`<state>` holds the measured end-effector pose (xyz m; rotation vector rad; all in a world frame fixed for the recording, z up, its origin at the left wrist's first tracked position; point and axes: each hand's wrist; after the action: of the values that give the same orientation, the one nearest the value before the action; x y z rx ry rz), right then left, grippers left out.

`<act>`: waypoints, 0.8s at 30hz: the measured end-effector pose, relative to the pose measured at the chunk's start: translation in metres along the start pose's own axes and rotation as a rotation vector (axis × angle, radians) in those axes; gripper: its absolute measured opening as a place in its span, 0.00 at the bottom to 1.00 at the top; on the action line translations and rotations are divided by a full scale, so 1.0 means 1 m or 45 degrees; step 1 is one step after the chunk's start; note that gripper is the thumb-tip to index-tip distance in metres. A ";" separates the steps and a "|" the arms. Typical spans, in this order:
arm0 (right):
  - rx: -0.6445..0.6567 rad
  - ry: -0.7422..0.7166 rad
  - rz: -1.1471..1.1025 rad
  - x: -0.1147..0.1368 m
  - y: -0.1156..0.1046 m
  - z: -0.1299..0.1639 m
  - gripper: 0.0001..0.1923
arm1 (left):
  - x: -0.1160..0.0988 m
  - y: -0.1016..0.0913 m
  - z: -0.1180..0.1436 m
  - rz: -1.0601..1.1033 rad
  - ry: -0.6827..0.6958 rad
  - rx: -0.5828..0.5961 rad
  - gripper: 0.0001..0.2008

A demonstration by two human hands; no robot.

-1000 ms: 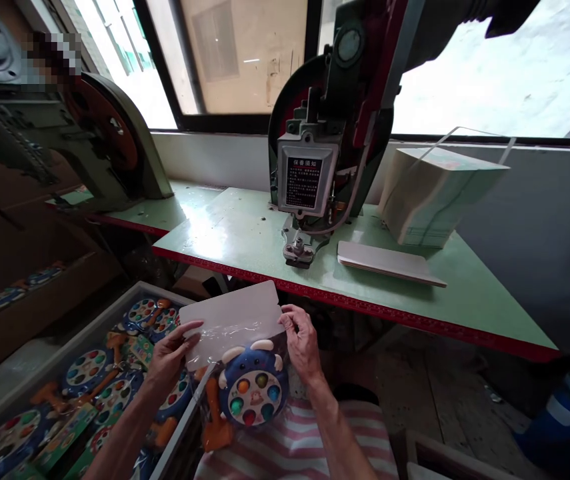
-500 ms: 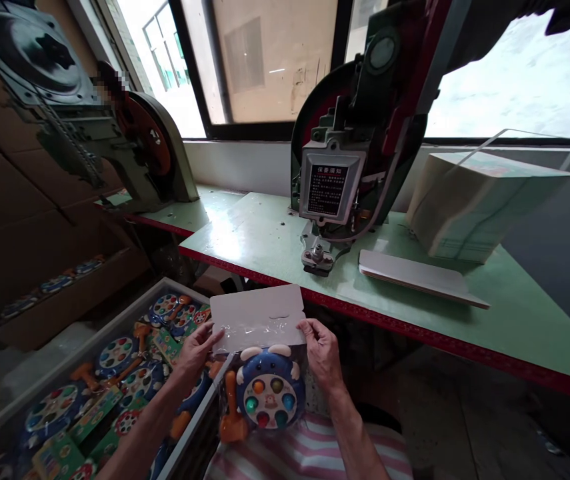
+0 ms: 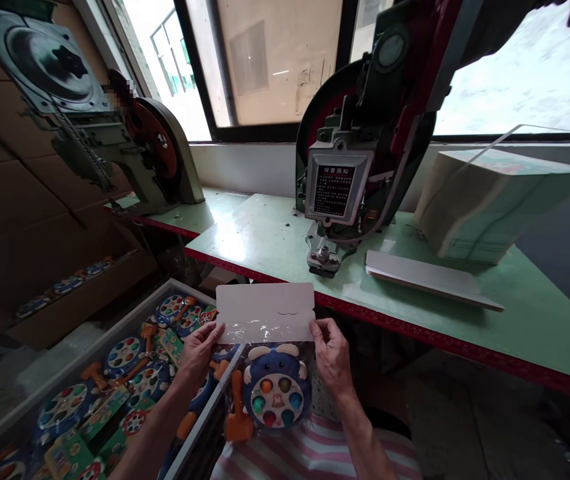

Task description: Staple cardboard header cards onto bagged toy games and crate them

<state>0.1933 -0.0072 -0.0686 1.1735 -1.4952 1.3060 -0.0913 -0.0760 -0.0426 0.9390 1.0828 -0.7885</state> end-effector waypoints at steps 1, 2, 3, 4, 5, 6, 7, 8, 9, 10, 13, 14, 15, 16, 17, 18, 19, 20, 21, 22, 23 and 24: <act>-0.020 -0.021 0.044 0.002 0.000 0.001 0.22 | 0.001 0.001 0.000 -0.002 -0.001 -0.010 0.23; -0.037 -0.044 0.080 0.004 0.001 0.002 0.21 | 0.001 0.001 0.000 -0.009 -0.003 -0.021 0.23; -0.051 -0.062 0.105 0.006 0.001 0.002 0.21 | 0.001 0.002 0.000 -0.018 -0.010 -0.029 0.24; -0.064 -0.074 0.116 0.007 0.002 0.003 0.20 | 0.001 0.002 0.000 -0.022 -0.020 -0.038 0.24; -0.076 -0.077 0.115 0.007 0.003 0.003 0.20 | 0.000 0.002 -0.001 -0.018 -0.034 -0.046 0.25; -0.091 -0.072 0.102 0.006 0.005 0.003 0.20 | 0.000 0.001 -0.001 -0.010 -0.051 -0.050 0.26; -0.103 -0.059 0.077 0.004 0.006 0.002 0.19 | -0.001 0.001 -0.002 -0.005 -0.070 -0.049 0.27; -0.108 -0.038 0.034 0.002 0.006 0.000 0.19 | -0.002 -0.001 -0.003 -0.007 -0.089 -0.038 0.27; -0.107 -0.009 -0.032 -0.001 0.007 -0.001 0.18 | -0.003 -0.002 -0.003 -0.021 -0.103 -0.017 0.27; -0.097 0.029 -0.125 -0.003 0.007 -0.003 0.18 | -0.006 -0.004 -0.004 -0.047 -0.114 0.025 0.26; 0.017 0.163 -0.498 -0.006 0.004 -0.009 0.23 | -0.014 -0.012 -0.006 -0.149 -0.129 0.235 0.20; 0.082 0.203 -0.610 -0.005 0.002 -0.011 0.28 | -0.017 -0.014 -0.007 -0.172 -0.133 0.306 0.18; 0.157 0.238 -0.703 -0.003 -0.001 -0.012 0.31 | -0.019 -0.016 -0.008 -0.186 -0.140 0.362 0.18; 0.236 0.270 -0.774 -0.001 -0.003 -0.013 0.34 | -0.020 -0.018 -0.009 -0.191 -0.148 0.395 0.18; 0.301 0.297 -0.825 0.001 -0.006 -0.014 0.35 | -0.021 -0.019 -0.009 -0.185 -0.157 0.403 0.20; 0.343 0.319 -0.860 0.003 -0.008 -0.015 0.33 | -0.021 -0.020 -0.010 -0.173 -0.164 0.390 0.24; 0.360 0.334 -0.880 0.005 -0.009 -0.015 0.31 | -0.020 -0.019 -0.010 -0.159 -0.167 0.359 0.29; 0.362 0.342 -0.887 0.006 -0.010 -0.015 0.28 | -0.019 -0.019 -0.009 -0.144 -0.163 0.327 0.33; 0.350 0.339 -0.882 0.006 -0.011 -0.015 0.23 | -0.018 -0.018 -0.008 -0.131 -0.154 0.309 0.35; 0.337 0.329 -0.865 0.006 -0.012 -0.015 0.18 | -0.017 -0.016 -0.007 -0.120 -0.142 0.306 0.34; 0.328 0.318 -0.839 0.006 -0.013 -0.014 0.13 | -0.016 -0.014 -0.005 -0.110 -0.125 0.312 0.30; 0.332 0.314 -0.809 0.006 -0.014 -0.014 0.09 | -0.015 -0.012 -0.003 -0.101 -0.105 0.315 0.26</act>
<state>0.2054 0.0052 -0.0577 1.4379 -0.6961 1.1565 -0.1078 -0.0770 -0.0315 1.0658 0.9693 -1.0347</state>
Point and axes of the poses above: each hand's wrist, its own z-axis away from the middle knuckle, its own y-axis out of the palm, x = y × z, and after that the axes turned 4 degrees about x, right-handed
